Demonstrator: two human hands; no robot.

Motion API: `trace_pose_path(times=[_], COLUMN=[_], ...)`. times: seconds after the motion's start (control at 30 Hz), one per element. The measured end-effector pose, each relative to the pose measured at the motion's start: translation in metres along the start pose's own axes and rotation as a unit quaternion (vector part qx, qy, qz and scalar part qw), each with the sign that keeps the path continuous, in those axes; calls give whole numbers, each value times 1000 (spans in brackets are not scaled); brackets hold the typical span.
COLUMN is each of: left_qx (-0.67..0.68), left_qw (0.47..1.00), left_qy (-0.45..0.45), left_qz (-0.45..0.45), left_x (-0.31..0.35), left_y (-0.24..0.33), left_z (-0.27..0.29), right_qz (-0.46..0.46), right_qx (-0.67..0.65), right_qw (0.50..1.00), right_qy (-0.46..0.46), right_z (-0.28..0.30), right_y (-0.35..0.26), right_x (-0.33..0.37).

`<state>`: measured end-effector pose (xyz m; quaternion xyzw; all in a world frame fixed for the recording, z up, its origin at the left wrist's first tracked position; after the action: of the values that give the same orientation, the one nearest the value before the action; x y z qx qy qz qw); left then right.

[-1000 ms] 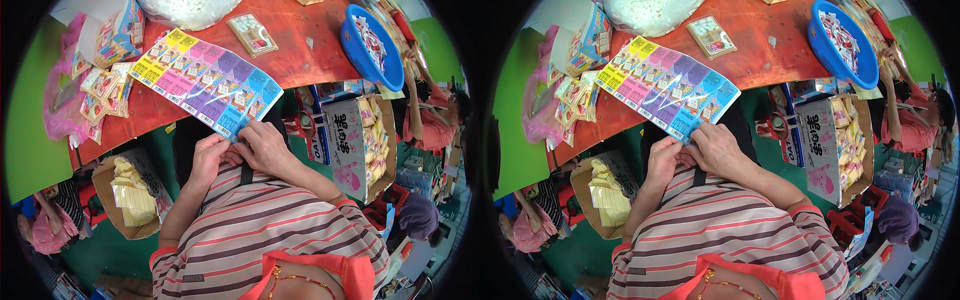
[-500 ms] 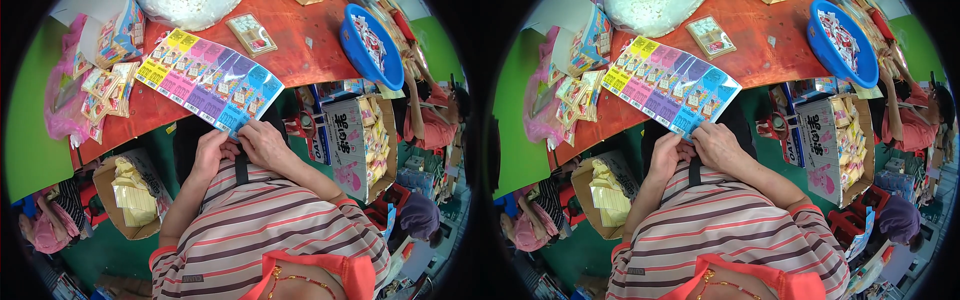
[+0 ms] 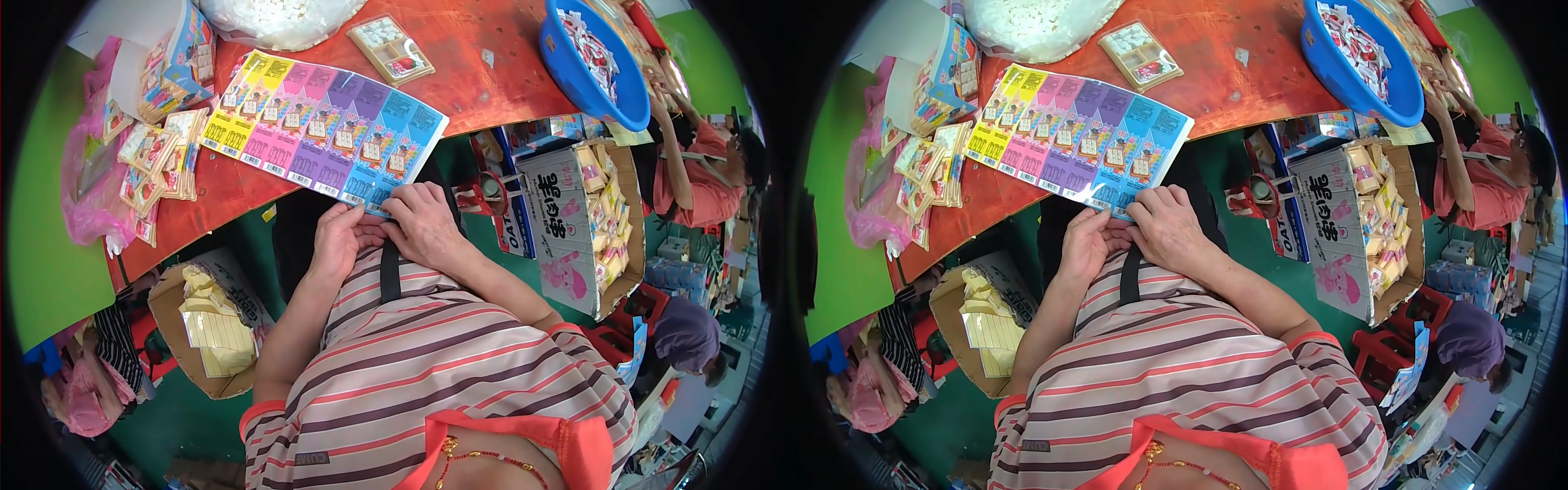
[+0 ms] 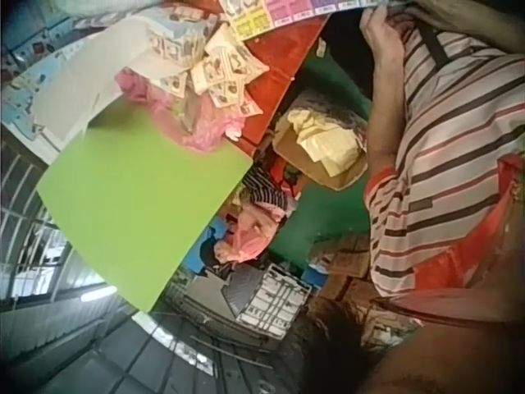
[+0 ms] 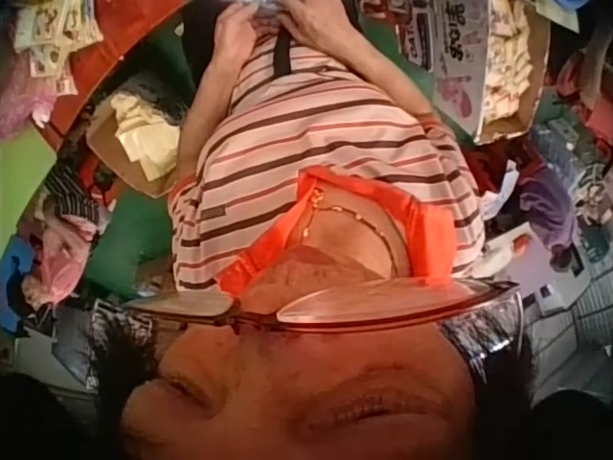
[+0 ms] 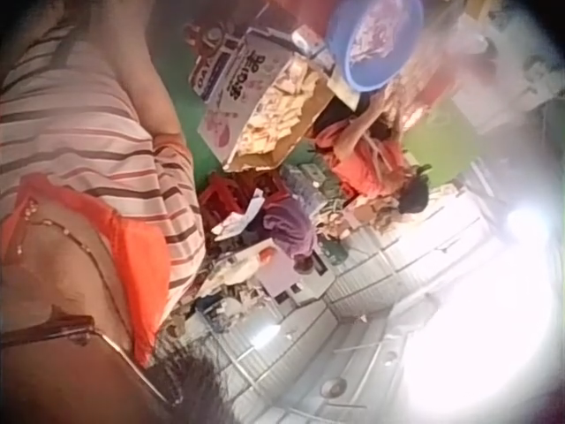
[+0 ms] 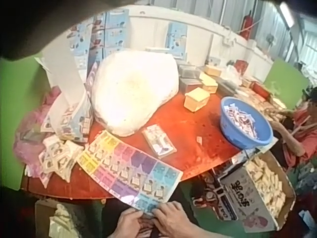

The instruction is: Packing individual small snack packets into cardboard display boxes.

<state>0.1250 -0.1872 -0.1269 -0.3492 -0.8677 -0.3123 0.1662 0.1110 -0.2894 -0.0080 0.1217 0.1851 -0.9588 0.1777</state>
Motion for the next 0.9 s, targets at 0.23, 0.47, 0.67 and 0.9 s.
trace_pose_path(times=[0.23, 0.47, 0.67, 0.9], left_qx=[6, -17, -54, -80], left_qw=[999, 1000, 998, 994], left_qy=[33, -6, -15, -8], left_qz=[-13, 0, -35, -72], left_x=[-5, -2, -1, 3], left_y=[-4, -3, 2, 10], left_z=[14, 3, -5, -19], right_qz=[7, -24, -30, -41], right_qx=[-1, -4, 16, -33], right_qw=[1000, 999, 999, 999], right_qy=[4, 34, 31, -4], right_z=[-6, -2, -2, -9], right_y=[4, 9, 7, 17], right_x=[3, -3, -6, -6])
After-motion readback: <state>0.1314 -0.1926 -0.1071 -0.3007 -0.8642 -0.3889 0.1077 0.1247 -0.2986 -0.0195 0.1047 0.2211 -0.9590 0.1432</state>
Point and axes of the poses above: each hand's wrist, its own x-axis away from the middle knuckle, its own z-axis out of the back of the hand, y = z × x, the point moved 10 cm from there along -x, towards the middle knuckle, and after that the axes turned 10 degrees about x, right-handed, at the moved point
